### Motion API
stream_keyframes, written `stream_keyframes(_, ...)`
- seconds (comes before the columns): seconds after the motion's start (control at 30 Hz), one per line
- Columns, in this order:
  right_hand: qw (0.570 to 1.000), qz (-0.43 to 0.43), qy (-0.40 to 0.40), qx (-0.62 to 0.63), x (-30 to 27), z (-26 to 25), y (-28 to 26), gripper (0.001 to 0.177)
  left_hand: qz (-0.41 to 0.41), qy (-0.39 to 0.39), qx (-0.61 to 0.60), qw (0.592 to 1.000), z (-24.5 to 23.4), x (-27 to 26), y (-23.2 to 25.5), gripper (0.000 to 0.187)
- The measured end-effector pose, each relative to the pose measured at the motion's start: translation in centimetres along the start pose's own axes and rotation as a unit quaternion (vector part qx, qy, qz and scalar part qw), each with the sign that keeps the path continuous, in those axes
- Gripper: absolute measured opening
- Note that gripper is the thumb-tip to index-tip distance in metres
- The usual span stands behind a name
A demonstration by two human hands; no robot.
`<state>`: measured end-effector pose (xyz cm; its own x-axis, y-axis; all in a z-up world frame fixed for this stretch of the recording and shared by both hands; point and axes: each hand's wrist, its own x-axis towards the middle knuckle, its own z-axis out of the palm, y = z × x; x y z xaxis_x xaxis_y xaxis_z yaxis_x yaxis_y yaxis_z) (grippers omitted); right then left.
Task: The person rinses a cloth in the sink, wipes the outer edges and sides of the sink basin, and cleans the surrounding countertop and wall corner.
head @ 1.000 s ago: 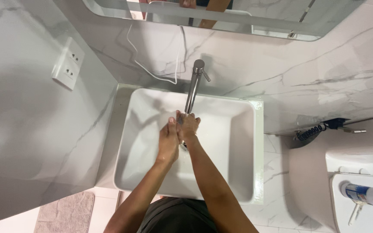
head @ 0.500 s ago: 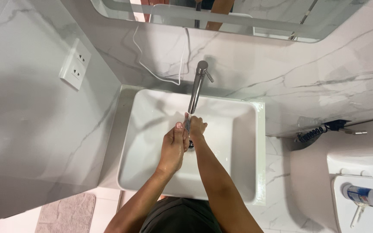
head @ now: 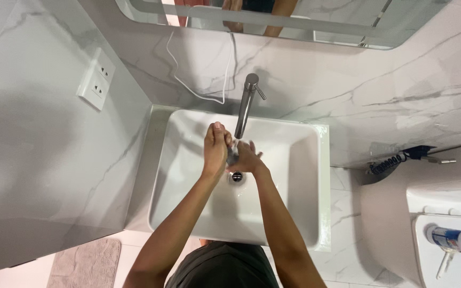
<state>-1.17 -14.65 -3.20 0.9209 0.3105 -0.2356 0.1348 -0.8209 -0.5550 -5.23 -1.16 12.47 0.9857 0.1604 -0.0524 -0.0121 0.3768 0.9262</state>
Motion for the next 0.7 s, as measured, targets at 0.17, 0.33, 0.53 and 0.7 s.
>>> stream_keyframes(0.17, 0.965, -0.041, 0.102, 0.237, -1.7, 1.7, -3.5, 0.047, -0.047, 0.014, 0.014, 0.999, 1.0, -0.2, -2.3, 0.044)
stream_keyframes(0.33, 0.949, -0.086, 0.282, 0.107, -1.0, 2.7, -4.2, 0.022, -0.115, 0.017, 0.125, 0.985, 1.0, -1.5, -1.2, 0.062)
stream_keyframes(0.53, 0.989, 0.069, 0.105, -0.081, -0.5, 2.5, -3.9, 0.027, -0.139, -0.029, 0.170, 0.975, 1.2, -4.5, -0.7, 0.063)
stream_keyframes(0.7, 0.985, 0.163, 0.048, -0.016, 2.7, 4.3, -0.5, 0.050, -0.123, -0.020, 0.171, 0.977, 1.3, -6.7, 1.4, 0.064)
